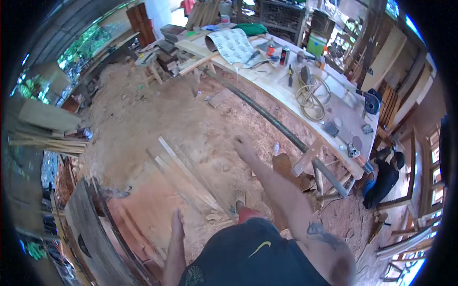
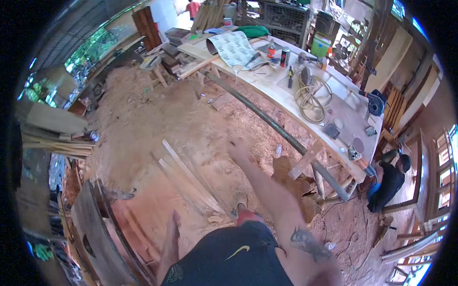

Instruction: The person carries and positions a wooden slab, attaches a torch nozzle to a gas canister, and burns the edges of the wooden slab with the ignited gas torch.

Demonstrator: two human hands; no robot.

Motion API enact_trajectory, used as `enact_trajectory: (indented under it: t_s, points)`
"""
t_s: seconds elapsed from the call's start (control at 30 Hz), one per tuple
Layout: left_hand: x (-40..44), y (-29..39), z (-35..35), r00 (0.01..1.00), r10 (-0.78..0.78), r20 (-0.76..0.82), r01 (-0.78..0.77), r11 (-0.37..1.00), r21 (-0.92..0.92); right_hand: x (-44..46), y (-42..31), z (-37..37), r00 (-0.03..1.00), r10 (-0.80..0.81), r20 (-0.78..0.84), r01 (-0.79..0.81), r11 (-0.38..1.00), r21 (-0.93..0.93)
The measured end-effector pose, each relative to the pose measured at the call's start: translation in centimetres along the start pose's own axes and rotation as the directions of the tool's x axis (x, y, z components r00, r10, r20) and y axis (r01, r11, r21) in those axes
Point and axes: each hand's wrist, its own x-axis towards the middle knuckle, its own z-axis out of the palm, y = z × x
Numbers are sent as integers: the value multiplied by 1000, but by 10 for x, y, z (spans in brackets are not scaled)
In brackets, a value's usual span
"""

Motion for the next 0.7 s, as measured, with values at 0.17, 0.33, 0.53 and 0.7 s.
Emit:
enact_trajectory:
  t_s: [0.17,0.33,0.53,0.7]
  points:
    - [-23,200,244,415,-11,910,-498,834,237,120,-205,-54,636,-165,754,594,729,-341]
    - [-121,183,428,-374,-253,892,200,918,344,236,-252,-32,629,-178,757,711,525,-467]
    - [66,219,449,7,-641,767,-955,-232,-185,290,-213,-68,672,-451,588,704,635,-318]
    - [300,313,427,149,40,988,-982,-114,153,319,-137,-109,898,-113,426,317,837,-446]
